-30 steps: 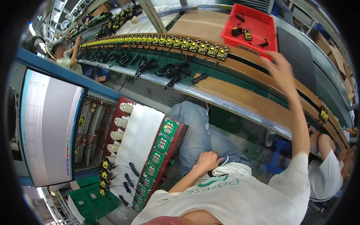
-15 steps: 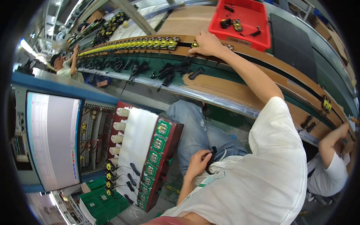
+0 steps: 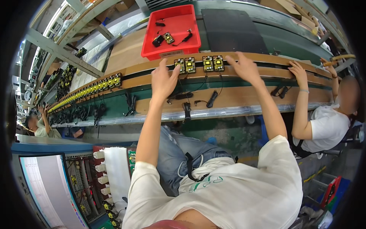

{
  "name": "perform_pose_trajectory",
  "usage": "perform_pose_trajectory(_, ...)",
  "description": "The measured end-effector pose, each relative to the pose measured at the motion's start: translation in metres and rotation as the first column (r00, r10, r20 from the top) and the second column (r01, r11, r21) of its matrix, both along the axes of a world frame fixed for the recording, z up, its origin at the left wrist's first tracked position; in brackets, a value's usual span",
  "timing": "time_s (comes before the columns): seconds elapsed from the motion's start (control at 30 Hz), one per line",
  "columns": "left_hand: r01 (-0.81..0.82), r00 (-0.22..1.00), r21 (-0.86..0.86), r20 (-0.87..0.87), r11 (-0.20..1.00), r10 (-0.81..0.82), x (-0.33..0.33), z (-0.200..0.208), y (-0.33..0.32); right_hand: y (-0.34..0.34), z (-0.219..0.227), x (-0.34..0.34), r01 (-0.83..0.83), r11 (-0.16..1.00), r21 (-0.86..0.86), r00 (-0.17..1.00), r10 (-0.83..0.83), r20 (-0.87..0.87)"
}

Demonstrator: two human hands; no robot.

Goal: Connecting wiring harnesses and components to circuit boards on an assembly line.

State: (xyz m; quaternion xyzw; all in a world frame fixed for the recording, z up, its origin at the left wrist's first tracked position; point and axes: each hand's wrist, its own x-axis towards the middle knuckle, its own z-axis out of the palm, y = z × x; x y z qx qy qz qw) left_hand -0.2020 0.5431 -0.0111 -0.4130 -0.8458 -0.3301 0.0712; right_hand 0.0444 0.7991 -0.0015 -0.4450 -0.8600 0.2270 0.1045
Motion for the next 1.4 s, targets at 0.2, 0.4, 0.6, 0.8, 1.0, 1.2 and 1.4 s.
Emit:
perform_pose_trajectory(0.2,0.048,0.94,-0.069,0.342,0.996,-0.022,0.016,-0.027,0.096,0.007,-0.047,-0.042,-0.036,0.998,-0.043,0.984,0.028,-0.177)
perform_pose_trajectory(0.4,0.043,0.843,0.089,0.532,0.995,-0.084,0.032,-0.019,0.091,-0.019,-0.019,-0.044,-0.062,0.968,-0.242,0.929,-0.032,-0.368)
perform_pose_trajectory(0.6,-0.116,0.67,0.521,0.67,0.846,-0.321,0.073,-0.014,0.083,-0.038,-0.006,-0.03,-0.243,0.888,-0.389,0.707,-0.113,-0.698)
perform_pose_trajectory(0.8,-0.401,0.082,0.681,0.693,0.613,-0.716,0.121,0.022,-0.032,-0.11,0.025,-0.004,-0.593,0.537,-0.6,0.536,-0.294,-0.792)
perform_pose_trajectory(1.0,-0.682,0.06,0.599,0.618,0.419,-0.784,0.176,0.011,-0.188,-0.203,0.043,-0.013,-0.679,0.178,-0.712,0.721,-0.022,-0.693)
perform_pose_trajectory(1.2,-0.794,0.22,0.564,0.614,0.227,-0.758,0.232,-0.015,-0.304,-0.314,0.025,-0.053,-0.583,-0.08,-0.808,0.77,0.261,-0.582)
perform_pose_trajectory(1.4,-0.796,0.491,0.595,0.533,-0.107,-0.689,0.286,-0.033,-0.386,-0.424,0.044,-0.117,-0.705,-0.241,-0.667,0.514,0.476,-0.714)
